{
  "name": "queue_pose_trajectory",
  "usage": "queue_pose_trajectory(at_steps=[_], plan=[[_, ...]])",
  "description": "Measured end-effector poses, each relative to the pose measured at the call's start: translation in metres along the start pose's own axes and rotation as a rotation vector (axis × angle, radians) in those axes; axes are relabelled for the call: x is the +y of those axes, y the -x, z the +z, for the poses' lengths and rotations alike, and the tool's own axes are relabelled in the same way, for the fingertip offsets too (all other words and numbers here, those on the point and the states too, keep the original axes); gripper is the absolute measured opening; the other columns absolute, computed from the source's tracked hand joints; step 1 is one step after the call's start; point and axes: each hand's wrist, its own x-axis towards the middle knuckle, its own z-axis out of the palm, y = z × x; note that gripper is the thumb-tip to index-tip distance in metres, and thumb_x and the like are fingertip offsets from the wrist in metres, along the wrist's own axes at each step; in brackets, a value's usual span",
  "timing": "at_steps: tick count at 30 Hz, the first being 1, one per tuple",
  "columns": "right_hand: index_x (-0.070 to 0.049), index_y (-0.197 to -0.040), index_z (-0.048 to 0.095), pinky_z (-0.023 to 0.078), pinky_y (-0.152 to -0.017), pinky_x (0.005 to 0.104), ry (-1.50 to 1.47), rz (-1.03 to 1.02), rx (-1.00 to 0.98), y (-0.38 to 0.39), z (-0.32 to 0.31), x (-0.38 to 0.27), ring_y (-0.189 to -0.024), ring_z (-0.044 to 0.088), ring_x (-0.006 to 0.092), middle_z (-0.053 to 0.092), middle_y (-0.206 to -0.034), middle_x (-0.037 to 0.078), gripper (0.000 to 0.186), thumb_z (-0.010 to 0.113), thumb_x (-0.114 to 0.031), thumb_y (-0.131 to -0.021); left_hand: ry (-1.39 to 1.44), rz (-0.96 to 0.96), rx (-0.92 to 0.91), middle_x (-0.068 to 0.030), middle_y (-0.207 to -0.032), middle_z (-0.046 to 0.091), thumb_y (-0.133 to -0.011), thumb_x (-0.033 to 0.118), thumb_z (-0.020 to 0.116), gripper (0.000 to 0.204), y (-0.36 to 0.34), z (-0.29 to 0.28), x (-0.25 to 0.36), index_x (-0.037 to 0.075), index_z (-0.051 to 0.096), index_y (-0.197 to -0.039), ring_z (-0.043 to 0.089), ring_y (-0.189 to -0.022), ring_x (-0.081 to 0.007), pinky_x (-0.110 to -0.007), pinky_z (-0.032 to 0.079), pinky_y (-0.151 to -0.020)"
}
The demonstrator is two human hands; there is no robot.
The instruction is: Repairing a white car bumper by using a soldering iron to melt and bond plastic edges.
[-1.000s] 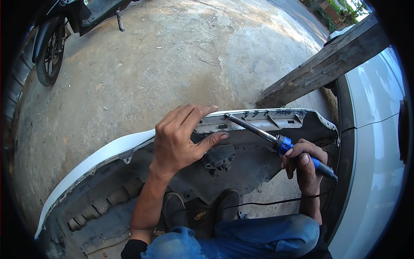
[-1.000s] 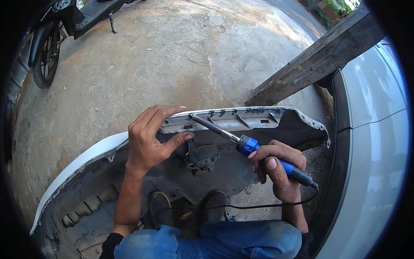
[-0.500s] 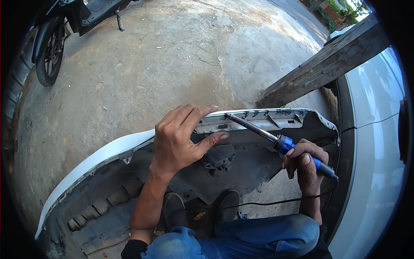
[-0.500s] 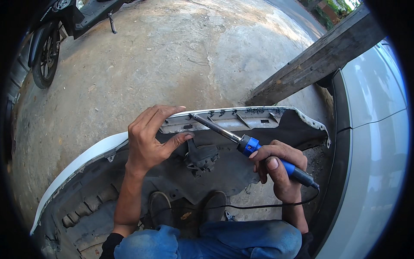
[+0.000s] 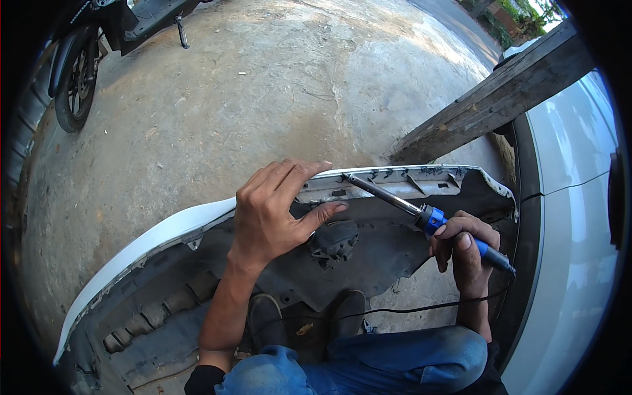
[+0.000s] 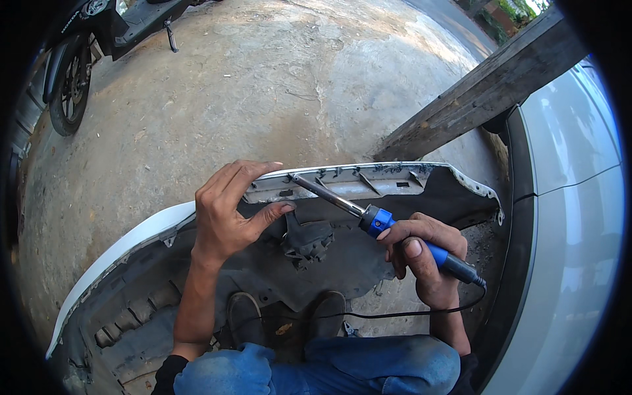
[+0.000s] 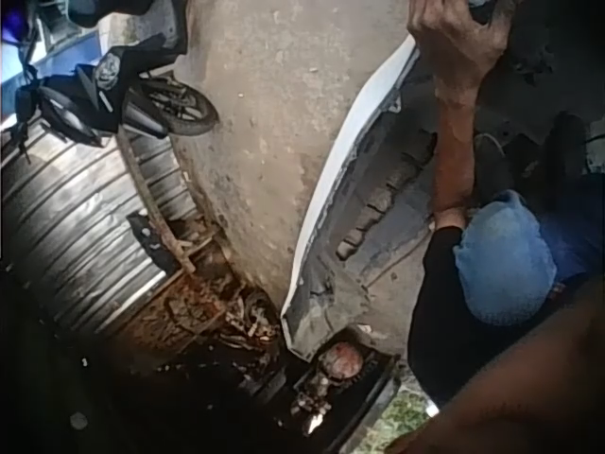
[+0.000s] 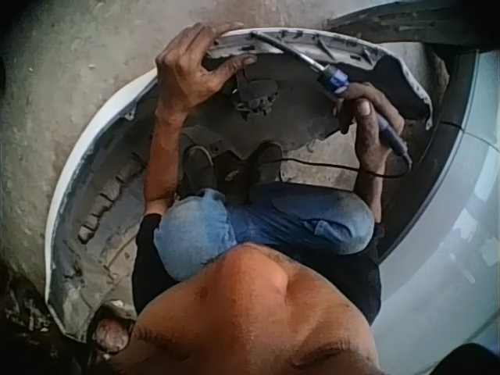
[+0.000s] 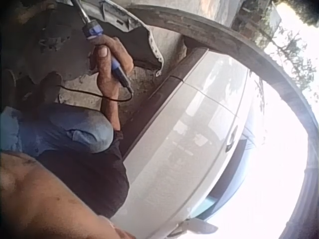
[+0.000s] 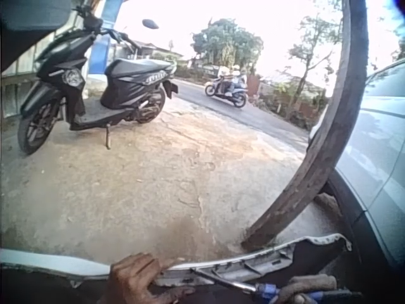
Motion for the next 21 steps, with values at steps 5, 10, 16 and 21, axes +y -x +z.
queue_pose_trajectory(at_steps=[5,10,16,21], plan=[[0.001,-0.095,0.074,0.044,-0.044,0.0238,0.017,0.016,0.022,0.002,0.000,-0.002,-0.049,0.059,0.0108,0.063,-0.068,0.009,0.042,0.062,-0.039,-0.099,-0.004,0.011,0.003,-0.0087,-0.096,0.072,-0.076,0.041,0.086,0.050,-0.001,-0.001,0.000,0.009,0.074,-0.112,0.070,-0.087,-0.0278,-0.039,0.057,-0.076],[0.000,-0.096,0.070,0.046,-0.045,0.0262,-0.192,-0.028,0.194,0.007,-0.012,0.001,-0.047,0.056,0.0124,0.053,-0.064,0.004,0.041,0.062,-0.040,-0.100,-0.006,-0.029,-0.042,-0.0096,-0.102,0.074,-0.074,0.042,0.087,0.055,-0.003,-0.006,0.004,0.007,0.073,-0.114,0.072,-0.094,-0.0291,-0.040,0.056,-0.081],[-0.003,-0.127,0.053,0.052,-0.055,0.0304,-0.212,-0.258,0.682,0.065,-0.041,0.023,-0.050,0.054,0.0127,0.055,-0.081,0.010,0.042,0.056,-0.037,-0.105,0.079,-0.036,-0.220,-0.0139,-0.112,0.073,-0.082,0.050,0.079,0.062,-0.015,-0.019,0.006,0.006,0.069,-0.124,0.072,-0.102,-0.0312,-0.041,0.056,-0.086],[-0.012,-0.154,0.033,0.058,-0.066,0.0359,0.229,-0.313,0.896,0.097,-0.036,0.034,-0.075,0.071,0.0236,0.062,-0.127,0.026,0.052,0.050,-0.018,-0.105,0.242,-0.204,-0.416,-0.0165,-0.115,0.073,-0.094,0.054,0.065,0.061,-0.035,-0.044,0.015,0.003,0.067,-0.127,0.069,-0.112,-0.0293,-0.039,0.053,-0.095]])
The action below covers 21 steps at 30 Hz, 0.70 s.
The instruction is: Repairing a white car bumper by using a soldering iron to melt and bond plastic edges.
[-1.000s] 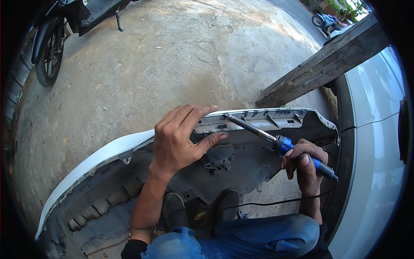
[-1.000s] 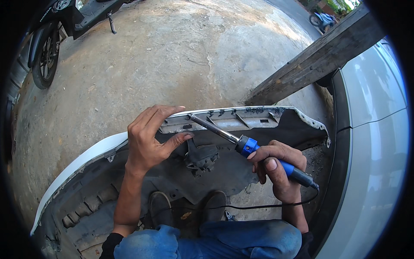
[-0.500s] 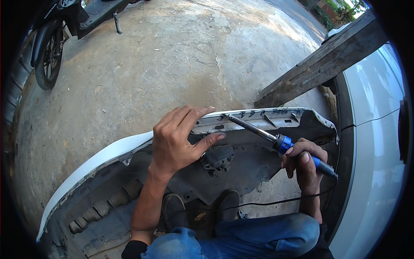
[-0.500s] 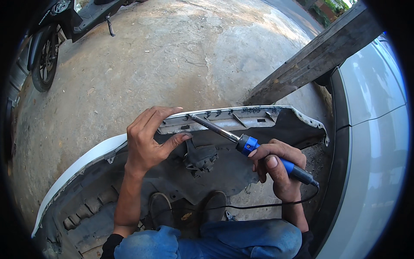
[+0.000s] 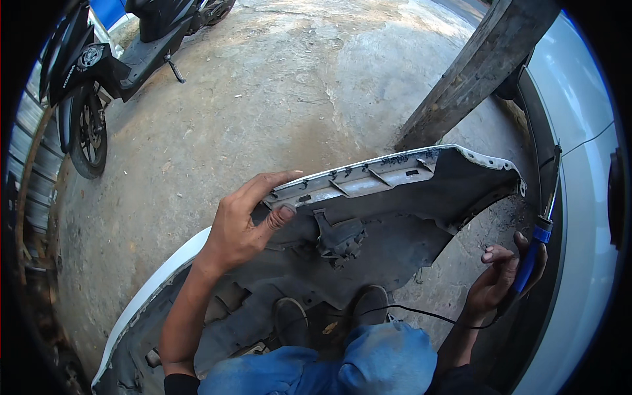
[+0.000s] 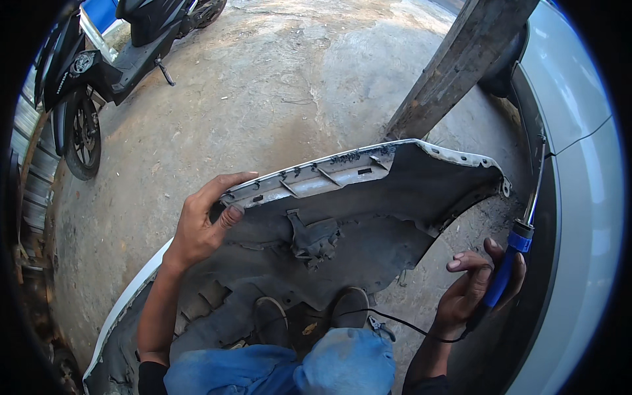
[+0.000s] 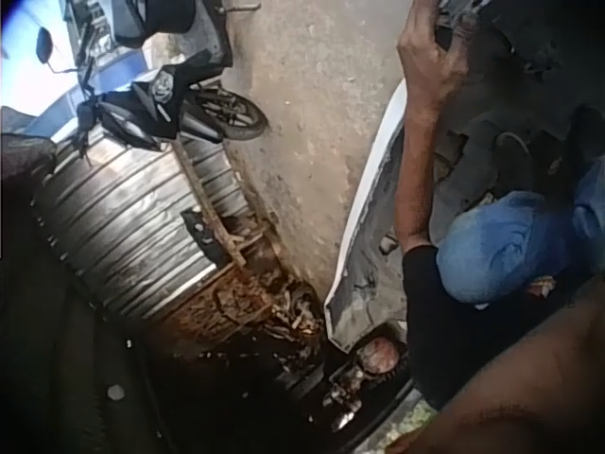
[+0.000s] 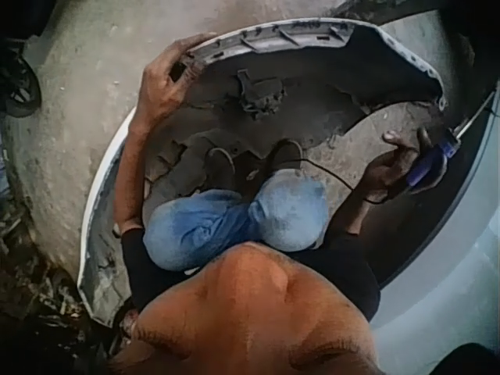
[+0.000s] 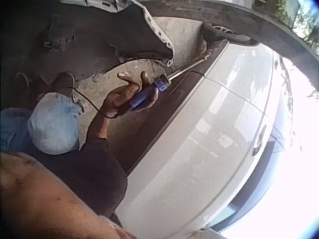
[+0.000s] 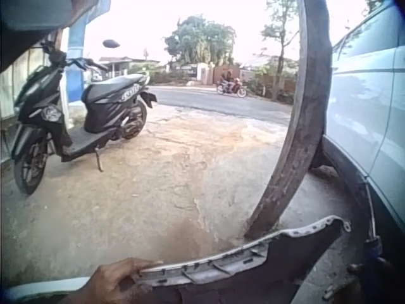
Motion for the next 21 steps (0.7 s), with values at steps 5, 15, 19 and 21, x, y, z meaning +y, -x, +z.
queue_pose_trajectory(at_steps=[5,15,19,21], plan=[[-0.016,-0.158,0.031,0.060,-0.069,0.0410,-0.100,0.092,-0.074,0.022,-0.010,0.014,-0.104,0.071,0.0380,0.052,-0.147,0.027,0.055,0.046,-0.009,-0.105,0.080,-0.245,-0.124,-0.0177,-0.111,0.073,-0.104,0.046,0.056,0.050,-0.016,-0.009,0.011,0.003,0.070,-0.125,0.070,-0.105,-0.0298,-0.039,0.052,-0.092],[-0.012,-0.152,0.047,0.058,-0.065,0.0327,-0.364,0.297,0.047,0.037,-0.048,0.016,-0.094,0.072,0.0297,0.040,-0.157,0.027,0.053,0.044,-0.015,-0.099,-0.152,-0.310,-0.196,-0.0129,-0.106,0.072,-0.104,0.039,0.059,0.044,-0.031,-0.008,0.025,-0.001,0.073,-0.116,0.067,-0.102,-0.0209,-0.038,0.052,-0.092],[-0.011,-0.151,0.045,0.052,-0.063,0.0246,-0.110,0.540,0.211,0.036,-0.061,0.026,-0.087,0.068,0.0131,0.050,-0.152,0.019,0.046,0.048,-0.015,-0.105,-0.044,-0.276,-0.172,-0.0158,-0.117,0.070,-0.099,0.042,0.066,0.049,-0.030,-0.009,0.025,0.000,0.068,-0.124,0.068,-0.107,-0.0254,-0.041,0.052,-0.096],[-0.010,-0.142,0.049,0.050,-0.066,0.0226,-0.006,0.678,0.353,0.059,-0.084,0.053,-0.093,0.069,0.0144,0.055,-0.146,0.014,0.037,0.053,-0.017,-0.106,-0.133,-0.146,-0.149,-0.0168,-0.123,0.068,-0.096,0.041,0.070,0.054,-0.024,-0.004,0.025,0.001,0.062,-0.132,0.067,-0.111,-0.0290,-0.043,0.051,-0.098]])
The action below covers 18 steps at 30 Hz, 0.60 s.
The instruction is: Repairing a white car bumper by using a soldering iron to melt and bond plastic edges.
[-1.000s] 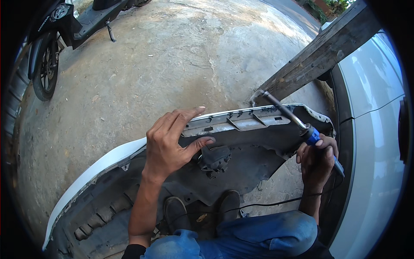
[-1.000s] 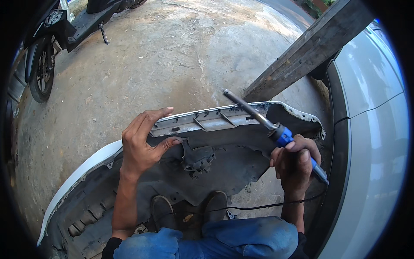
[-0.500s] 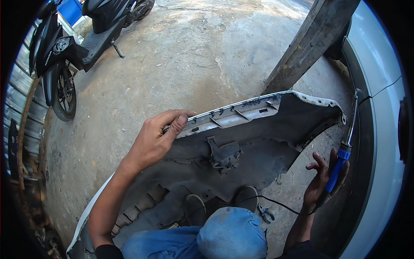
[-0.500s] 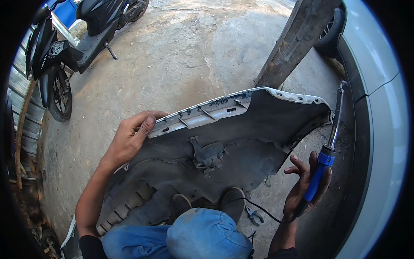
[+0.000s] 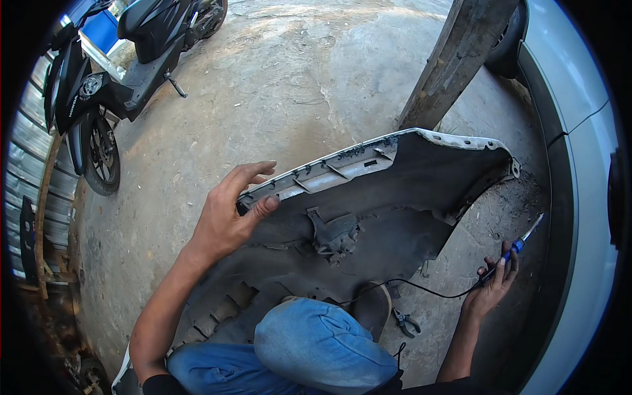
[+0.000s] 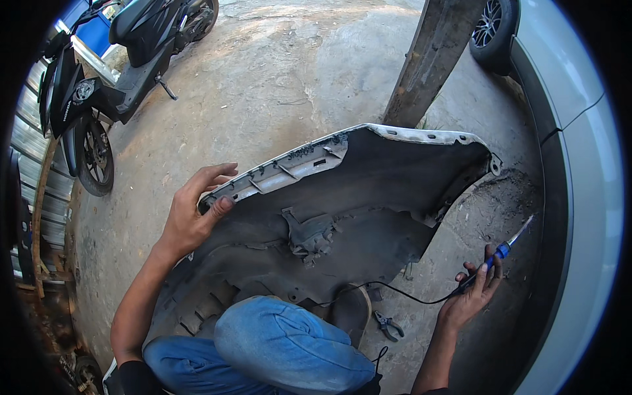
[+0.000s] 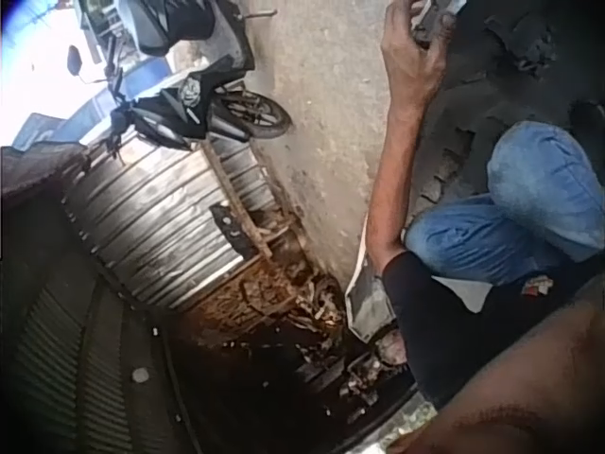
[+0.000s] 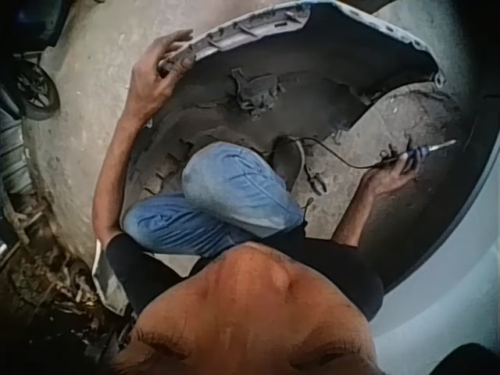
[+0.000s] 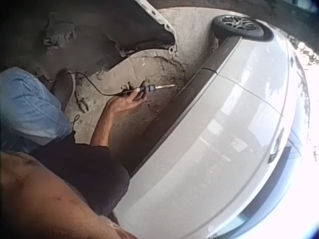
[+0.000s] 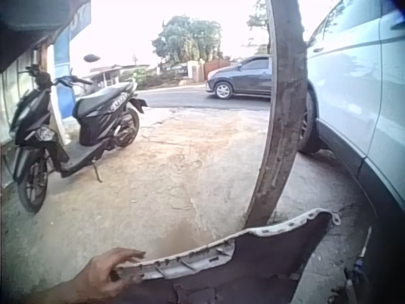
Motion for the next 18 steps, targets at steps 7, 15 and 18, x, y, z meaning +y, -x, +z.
queue_pose_trajectory(at_steps=[7,15,18], plan=[[-0.011,-0.129,0.044,0.048,-0.068,0.0269,0.210,0.241,0.212,0.011,-0.126,0.150,-0.087,0.063,0.0143,0.062,-0.134,0.009,0.029,0.058,-0.011,-0.102,-0.463,0.268,0.139,-0.0196,-0.135,0.060,-0.076,0.017,0.086,0.086,0.014,0.009,-0.023,0.007,0.043,-0.150,0.060,-0.124,-0.0397,-0.047,0.047,-0.106],[-0.004,-0.134,0.045,0.049,-0.085,0.0326,0.549,0.374,0.245,0.039,-0.196,0.279,-0.101,0.064,0.0213,0.063,-0.124,0.012,0.041,0.058,0.000,-0.096,-0.466,0.390,0.112,-0.0176,-0.131,0.060,-0.076,0.020,0.084,0.075,0.021,-0.016,0.012,0.008,0.052,-0.143,0.060,-0.120,-0.0371,-0.047,0.049,-0.103],[0.003,-0.130,0.052,0.045,-0.100,0.0416,0.752,0.258,0.251,0.046,-0.180,0.269,-0.106,0.062,0.0340,0.062,-0.120,0.019,0.039,0.060,0.002,-0.092,-0.223,0.153,0.077,-0.0170,-0.128,0.062,-0.084,0.024,0.079,0.053,0.043,-0.027,0.038,0.005,0.061,-0.131,0.063,-0.116,-0.0321,-0.043,0.052,-0.098]])
